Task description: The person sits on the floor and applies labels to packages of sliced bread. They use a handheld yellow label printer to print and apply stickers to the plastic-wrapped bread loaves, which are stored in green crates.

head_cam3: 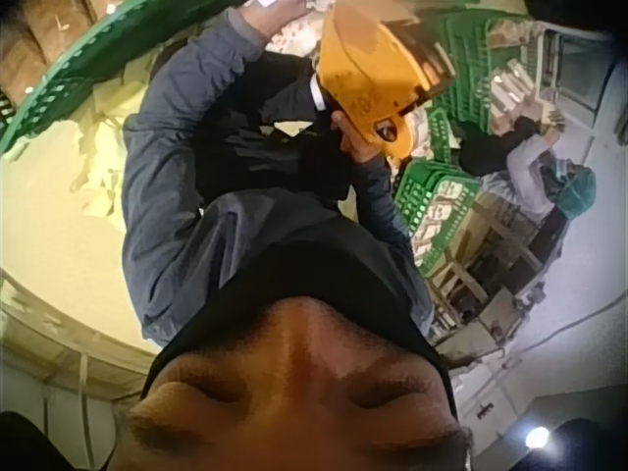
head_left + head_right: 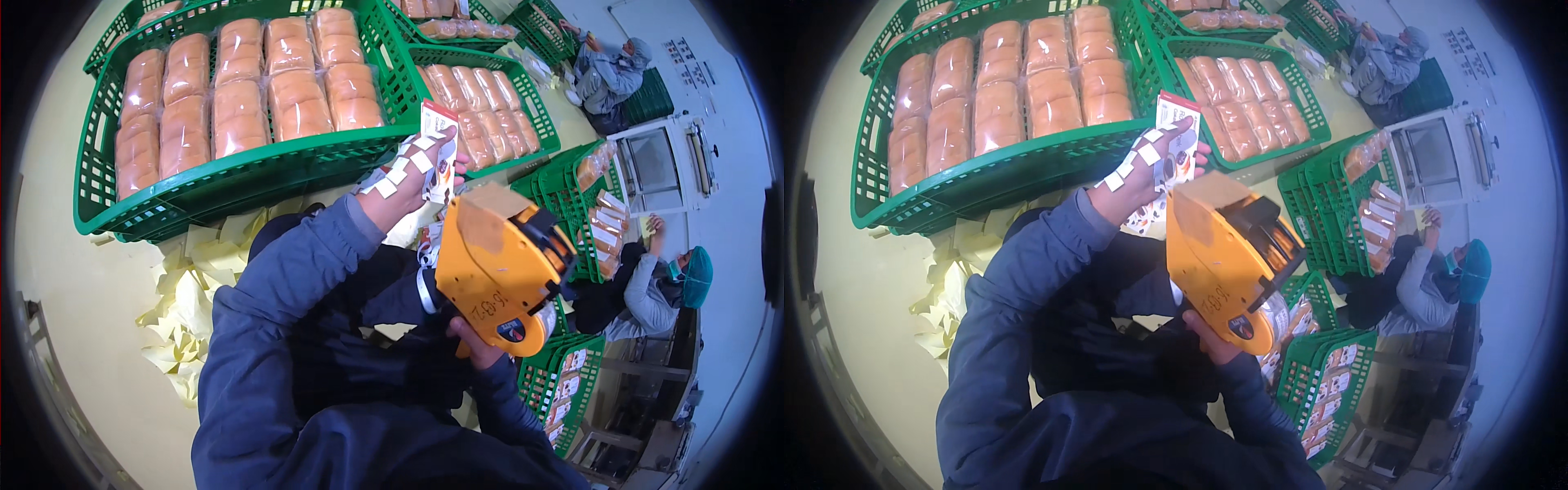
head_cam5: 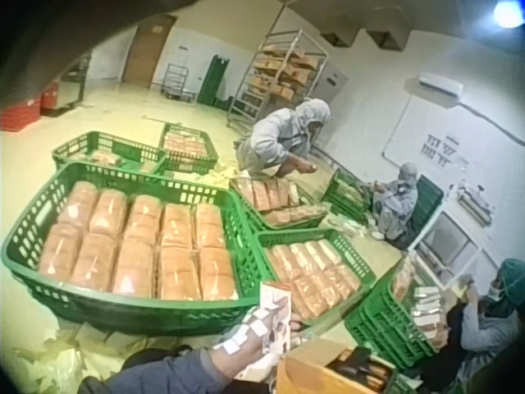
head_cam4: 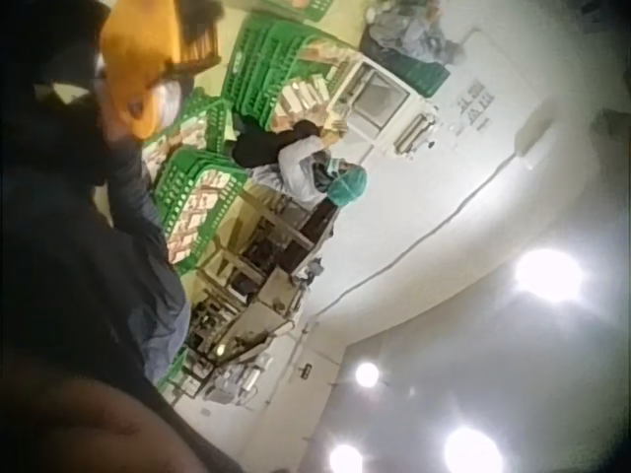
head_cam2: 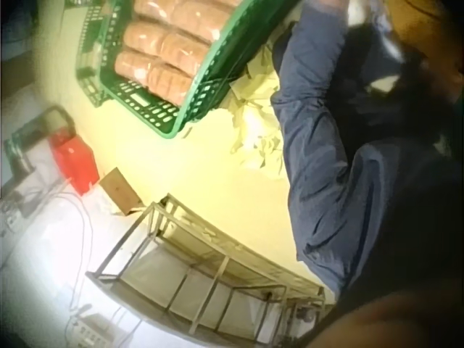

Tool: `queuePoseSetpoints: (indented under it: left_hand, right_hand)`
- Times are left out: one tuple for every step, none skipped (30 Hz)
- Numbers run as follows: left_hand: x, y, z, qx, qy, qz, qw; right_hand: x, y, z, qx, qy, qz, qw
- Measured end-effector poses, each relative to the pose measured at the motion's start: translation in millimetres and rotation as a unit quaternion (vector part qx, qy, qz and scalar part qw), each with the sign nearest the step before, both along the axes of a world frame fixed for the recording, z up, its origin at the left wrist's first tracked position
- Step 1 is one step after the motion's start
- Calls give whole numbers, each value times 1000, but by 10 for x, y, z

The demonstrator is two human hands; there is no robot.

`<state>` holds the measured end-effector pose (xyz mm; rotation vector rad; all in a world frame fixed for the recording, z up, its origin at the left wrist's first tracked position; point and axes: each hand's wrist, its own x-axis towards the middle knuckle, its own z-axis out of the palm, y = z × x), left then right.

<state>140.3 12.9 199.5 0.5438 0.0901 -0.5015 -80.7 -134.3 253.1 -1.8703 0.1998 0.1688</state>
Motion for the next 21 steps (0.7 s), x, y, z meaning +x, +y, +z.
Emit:
queuePoseSetpoints:
  left_hand:
    - [22,-30,-10,16,0,17,1000]
    - [32,-48,-28,34,6,17,999]
    - [38,-59,-51,51,11,17,998]
    - [46,-55,-55,66,17,22,997]
    - [48,-58,-15,92,15,53,994]
    - [80,-42,-50,93,24,46,994]
    - [114,-19,-68,95,34,39,994]
    - [135,3,-89,96,45,32,994]
    - [105,-49,-101,82,49,63,993]
    - [93,-62,-26,86,47,65,993]
    - [74,-67,-8,76,41,63,994]
    - [60,-77,-12,65,35,62,995]
    - [132,-63,-9,90,43,52,994]
    - [139,-41,-35,94,17,49,994]
    - [131,-52,-53,92,20,49,994]
    - [117,-34,-59,92,24,54,994]
    - [126,-30,-99,89,20,52,995]
    - [138,-36,-165,85,15,50,995]
    - [157,14,-242,85,12,55,995]
    - [88,-60,-169,72,19,57,996]
    - [92,-88,-98,74,19,60,995]
  right_hand:
    - [59,-3,-22,-8,-43,35,998]
    - [93,-1,-30,-17,-86,71,994]
    - [89,55,-17,-63,-83,61,993]
    - [87,74,-74,-97,-87,57,990]
    - [89,70,-196,-126,-92,57,986]
    - [80,67,-261,-155,-97,57,981]
    - [34,76,-192,-87,-49,44,994]
    - [-10,67,-164,-55,-11,22,998]
    - [-50,52,-147,-22,27,-1,999]
    - [-109,38,-108,9,68,-32,997]
    - [-109,55,-9,-4,83,-19,996]
    - [-80,68,-29,5,51,8,999]
    - [-25,116,-31,12,13,36,999]
    - [-3,139,-36,18,-24,65,997]
    - [-14,96,-93,-63,-6,95,993]
    - [-5,69,-179,-100,-43,109,988]
    - [5,51,-257,-136,-80,123,980]
    - [3,48,-293,-171,-117,136,969]
    - [-79,74,-235,18,101,21,994]
    - [-126,38,-208,20,77,25,997]
    - [-158,-6,-191,23,52,28,998]
